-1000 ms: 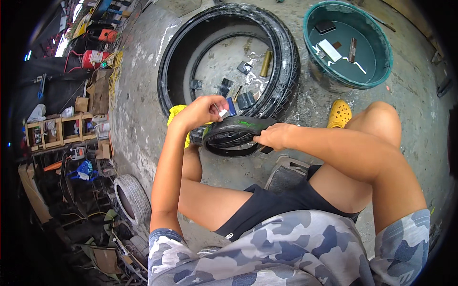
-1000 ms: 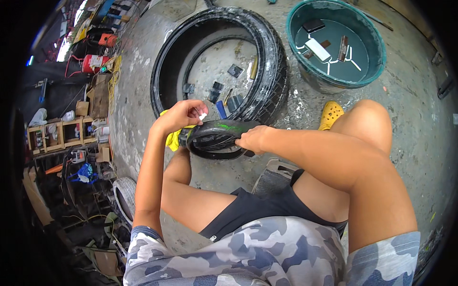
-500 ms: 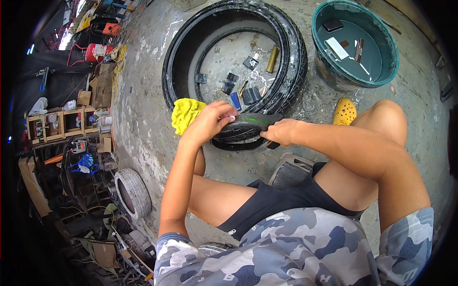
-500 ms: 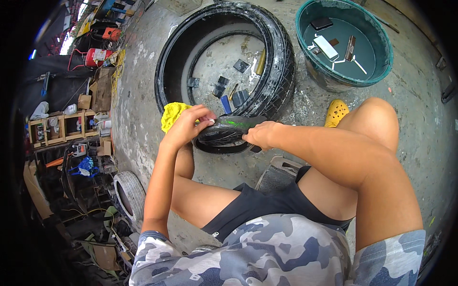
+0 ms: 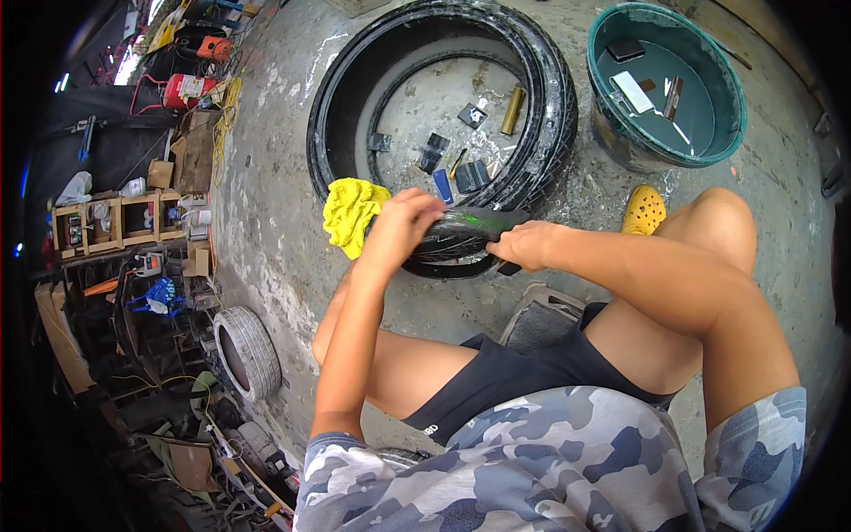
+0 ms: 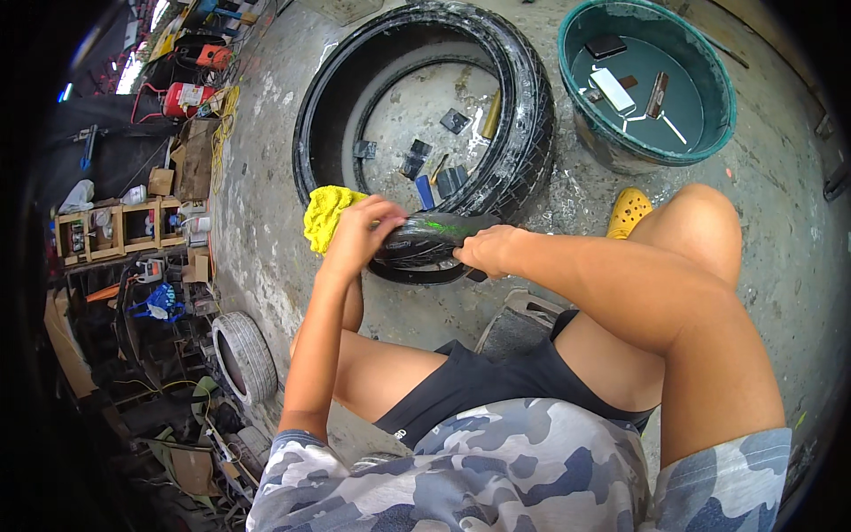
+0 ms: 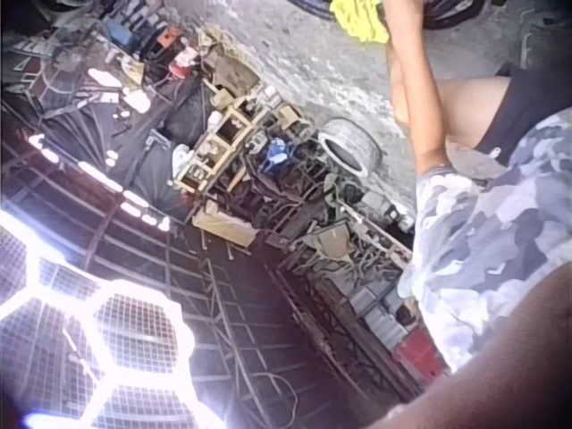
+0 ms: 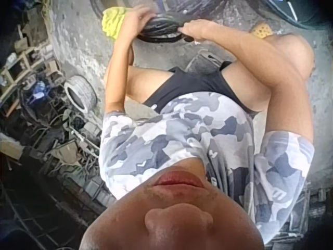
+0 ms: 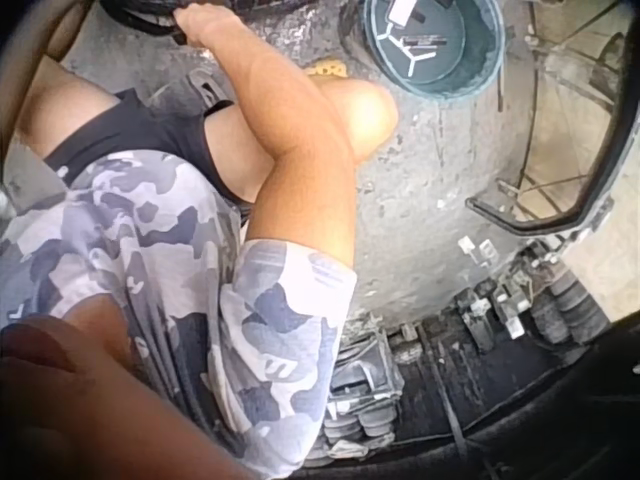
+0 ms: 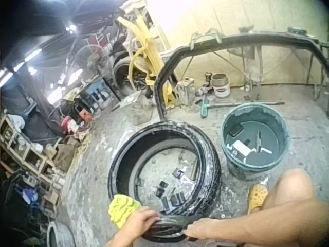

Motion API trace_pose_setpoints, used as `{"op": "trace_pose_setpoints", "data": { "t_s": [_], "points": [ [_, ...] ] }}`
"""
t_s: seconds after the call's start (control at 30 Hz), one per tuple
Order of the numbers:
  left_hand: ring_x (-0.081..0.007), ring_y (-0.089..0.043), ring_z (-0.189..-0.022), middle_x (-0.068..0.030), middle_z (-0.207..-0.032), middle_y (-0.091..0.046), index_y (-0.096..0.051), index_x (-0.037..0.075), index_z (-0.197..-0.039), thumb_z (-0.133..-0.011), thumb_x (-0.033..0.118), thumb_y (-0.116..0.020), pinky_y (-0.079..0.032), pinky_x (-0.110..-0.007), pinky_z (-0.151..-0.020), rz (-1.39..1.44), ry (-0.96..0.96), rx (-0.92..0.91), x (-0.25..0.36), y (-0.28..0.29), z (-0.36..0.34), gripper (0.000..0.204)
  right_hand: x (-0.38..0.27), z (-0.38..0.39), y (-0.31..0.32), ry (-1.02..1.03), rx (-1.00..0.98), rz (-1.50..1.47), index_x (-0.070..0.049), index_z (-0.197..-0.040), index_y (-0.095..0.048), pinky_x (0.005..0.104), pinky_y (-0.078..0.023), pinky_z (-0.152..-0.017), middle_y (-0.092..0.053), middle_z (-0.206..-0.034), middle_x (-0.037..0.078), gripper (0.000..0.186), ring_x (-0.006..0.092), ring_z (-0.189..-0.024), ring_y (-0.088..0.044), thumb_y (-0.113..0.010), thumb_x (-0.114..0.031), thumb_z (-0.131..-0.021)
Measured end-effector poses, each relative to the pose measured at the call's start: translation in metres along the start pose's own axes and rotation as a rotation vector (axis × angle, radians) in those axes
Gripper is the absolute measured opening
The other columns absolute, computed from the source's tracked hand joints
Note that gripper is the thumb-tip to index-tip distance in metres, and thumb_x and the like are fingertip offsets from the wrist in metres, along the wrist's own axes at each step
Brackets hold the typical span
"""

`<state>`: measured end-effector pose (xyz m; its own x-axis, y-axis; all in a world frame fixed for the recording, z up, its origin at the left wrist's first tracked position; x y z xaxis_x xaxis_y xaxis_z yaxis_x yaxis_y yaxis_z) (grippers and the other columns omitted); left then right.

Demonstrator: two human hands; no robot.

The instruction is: Repair a tire inner tube by identifying the leak, sanding the area, and applying a patch.

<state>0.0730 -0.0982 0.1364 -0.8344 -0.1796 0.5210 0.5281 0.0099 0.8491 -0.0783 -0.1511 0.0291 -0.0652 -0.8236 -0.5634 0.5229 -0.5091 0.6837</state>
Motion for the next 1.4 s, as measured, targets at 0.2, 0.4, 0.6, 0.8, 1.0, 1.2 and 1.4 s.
{"op": "trace_pose_setpoints", "data": {
  "t_s": [0.2,0.4,0.6,0.8,1.0,1.2,1.4],
  "points": [
    [-0.0322,-0.064,-0.086,-0.0134,-0.089,-0.068,-0.070,0.001,-0.089,-0.080,0.003,-0.069,-0.051,-0.037,-0.078,0.064,0.153,0.063,-0.028,0.004,0.018,0.009,0.003,-0.003,-0.005,0.014,0.009,0.028,-0.006,-0.131,-0.053,0.0434,-0.055,-0.081,-0.070,-0.105,0.015,0.057,0.0329,-0.100,-0.068,-0.070,-0.004,-0.077],
    [-0.0328,-0.061,-0.088,-0.0133,-0.087,-0.066,-0.069,0.002,-0.089,-0.080,0.002,-0.066,-0.049,-0.039,-0.080,-0.039,-0.139,0.024,0.013,-0.019,0.002,0.009,-0.005,0.001,0.003,0.009,-0.010,-0.005,-0.005,-0.127,-0.055,0.0439,-0.055,-0.081,-0.069,-0.105,0.015,0.051,0.0337,-0.100,-0.067,-0.069,-0.006,-0.078],
    [-0.0194,-0.067,-0.082,-0.0100,-0.091,-0.070,-0.070,-0.001,-0.092,-0.080,-0.002,-0.070,-0.051,-0.029,-0.076,0.110,0.250,0.126,-0.042,-0.002,0.047,0.012,0.002,0.003,-0.004,0.014,0.020,0.023,-0.003,-0.121,-0.059,0.0432,-0.056,-0.081,-0.069,-0.106,0.015,0.042,0.0340,-0.101,-0.067,-0.067,-0.006,-0.080],
    [-0.0145,-0.065,-0.076,-0.0086,-0.089,-0.069,-0.070,-0.002,-0.094,-0.080,-0.002,-0.071,-0.052,-0.026,-0.071,0.286,0.312,0.228,-0.045,-0.013,0.059,0.014,-0.003,0.002,-0.003,-0.006,0.013,0.018,-0.004,-0.120,-0.060,0.0434,-0.056,-0.081,-0.069,-0.106,0.014,0.039,0.0337,-0.101,-0.067,-0.063,-0.004,-0.082],
    [-0.0129,-0.065,-0.078,-0.0073,-0.091,-0.069,-0.070,-0.003,-0.094,-0.081,-0.003,-0.070,-0.052,-0.025,-0.072,0.352,0.355,0.303,-0.063,-0.014,0.083,0.013,0.000,0.002,-0.005,-0.012,0.040,-0.006,-0.004,-0.120,-0.060,0.0436,-0.055,-0.082,-0.069,-0.106,0.015,0.038,0.0336,-0.101,-0.067,-0.063,-0.003,-0.081],
    [-0.0146,-0.066,-0.078,-0.0088,-0.090,-0.069,-0.070,-0.003,-0.092,-0.080,-0.005,-0.069,-0.052,-0.025,-0.072,0.292,0.300,0.326,-0.045,-0.017,0.072,0.012,-0.004,0.001,-0.002,-0.013,0.010,-0.002,-0.004,-0.119,-0.061,0.0432,-0.055,-0.083,-0.069,-0.108,0.016,0.039,0.0336,-0.103,-0.067,-0.065,-0.004,-0.081],
    [-0.0110,-0.065,-0.082,-0.0059,-0.089,-0.070,-0.070,-0.002,-0.094,-0.083,-0.002,-0.070,-0.051,-0.023,-0.076,0.528,0.353,0.235,-0.053,-0.017,0.050,0.011,-0.004,0.001,-0.002,-0.024,0.020,-0.001,-0.004,-0.118,-0.061,0.0424,-0.055,-0.084,-0.069,-0.108,0.015,0.037,0.0338,-0.103,-0.066,-0.066,-0.005,-0.081]
  ]
}}
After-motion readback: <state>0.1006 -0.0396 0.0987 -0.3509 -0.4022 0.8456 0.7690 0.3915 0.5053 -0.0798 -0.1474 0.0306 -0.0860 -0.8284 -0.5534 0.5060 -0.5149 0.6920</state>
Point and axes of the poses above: each hand's wrist, its own z-axis away from the middle knuckle, its own y-axis out of the back of the hand, x = y × z, the point moved 5 cm from there along -z, towards the middle knuckle
